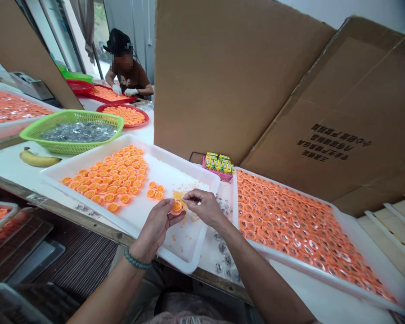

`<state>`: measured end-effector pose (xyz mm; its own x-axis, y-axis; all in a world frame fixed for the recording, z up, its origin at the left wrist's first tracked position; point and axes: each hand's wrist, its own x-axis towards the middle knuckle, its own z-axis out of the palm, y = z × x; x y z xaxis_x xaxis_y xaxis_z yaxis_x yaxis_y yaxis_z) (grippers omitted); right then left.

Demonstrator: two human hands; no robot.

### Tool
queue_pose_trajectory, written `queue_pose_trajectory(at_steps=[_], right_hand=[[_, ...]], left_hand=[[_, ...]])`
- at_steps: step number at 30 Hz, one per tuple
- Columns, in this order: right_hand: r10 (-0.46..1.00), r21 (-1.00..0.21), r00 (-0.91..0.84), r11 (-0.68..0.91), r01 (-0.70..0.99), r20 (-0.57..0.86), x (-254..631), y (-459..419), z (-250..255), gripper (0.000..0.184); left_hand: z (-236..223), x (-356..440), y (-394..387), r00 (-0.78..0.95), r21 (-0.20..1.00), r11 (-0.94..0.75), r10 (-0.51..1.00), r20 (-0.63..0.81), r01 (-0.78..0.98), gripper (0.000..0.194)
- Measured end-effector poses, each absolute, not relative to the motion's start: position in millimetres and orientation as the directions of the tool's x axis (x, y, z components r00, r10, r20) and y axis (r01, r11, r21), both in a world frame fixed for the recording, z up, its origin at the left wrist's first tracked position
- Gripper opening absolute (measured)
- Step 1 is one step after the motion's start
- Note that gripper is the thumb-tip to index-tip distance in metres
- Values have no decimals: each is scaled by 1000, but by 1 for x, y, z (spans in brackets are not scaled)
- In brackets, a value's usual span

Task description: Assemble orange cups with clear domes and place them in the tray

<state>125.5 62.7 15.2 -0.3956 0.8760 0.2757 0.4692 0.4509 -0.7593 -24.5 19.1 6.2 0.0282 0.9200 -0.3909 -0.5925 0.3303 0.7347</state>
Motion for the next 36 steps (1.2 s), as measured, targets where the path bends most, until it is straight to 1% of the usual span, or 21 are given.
queue_pose_trajectory(at_steps=[3, 6, 8, 10, 13, 15, 17, 19, 21, 24, 25, 27, 30, 31, 33, 36], right_hand=[[817, -685, -486, 547, 482, 311, 121, 58, 25, 10], [781, -604, -535, 604, 519, 322, 120, 57, 25, 14], [778, -590, -537, 611, 528, 325, 121, 56, 22, 17], [788, -602, -518, 601, 527, 333, 123, 54, 20, 19], [830, -653, -412, 553, 518, 376, 129, 50, 20, 19], [876, -711, -282, 483, 511, 392, 139, 43, 22, 20], [920, -759, -136, 381, 528, 367, 155, 33, 21, 21], [943, -736, -39, 282, 616, 329, 175, 19, 18, 20], [958, -616, -56, 224, 755, 280, 195, 2, 12, 19], [972, -367, -203, 233, 900, 119, 213, -21, -1, 18], [968, -291, -240, 249, 924, 69, 215, -27, -6, 18], [958, -130, -287, 287, 949, 21, 212, -35, -15, 16], [945, 88, -327, 324, 942, 24, 200, -39, -24, 15], [945, 136, -326, 319, 938, 30, 196, -39, -26, 15], [954, 187, -297, 287, 940, 31, 190, -39, -31, 17], [964, 195, -266, 262, 945, -7, 187, -37, -36, 16]], left_hand=[[5, -24, 19, 40, 741, 335, 922, -385, -582, 3], [5, -25, 19, 61, 736, 336, 925, -374, -587, 3], [5, -25, 19, 79, 736, 343, 926, -369, -584, 4], [6, -25, 19, 89, 738, 347, 926, -366, -578, 6], [8, -24, 19, 110, 744, 368, 921, -373, -558, 7], [8, -25, 19, 125, 751, 381, 918, -377, -539, 6], [7, -26, 19, 130, 767, 384, 919, -373, -514, 4], [6, -26, 19, 131, 787, 389, 918, -374, -479, 9], [4, -26, 19, 144, 804, 406, 912, -383, -435, 16], [3, -24, 20, 144, 830, 410, 912, -384, -379, 22], [3, -23, 20, 133, 841, 401, 916, -379, -363, 23], [3, -22, 19, 102, 861, 377, 925, -365, -340, 26], [4, -21, 18, 71, 877, 362, 931, -359, -317, 29], [4, -20, 17, 66, 879, 360, 931, -358, -311, 30], [4, -20, 17, 60, 884, 355, 933, -354, -303, 31], [3, -19, 17, 55, 888, 347, 936, -348, -301, 31]])
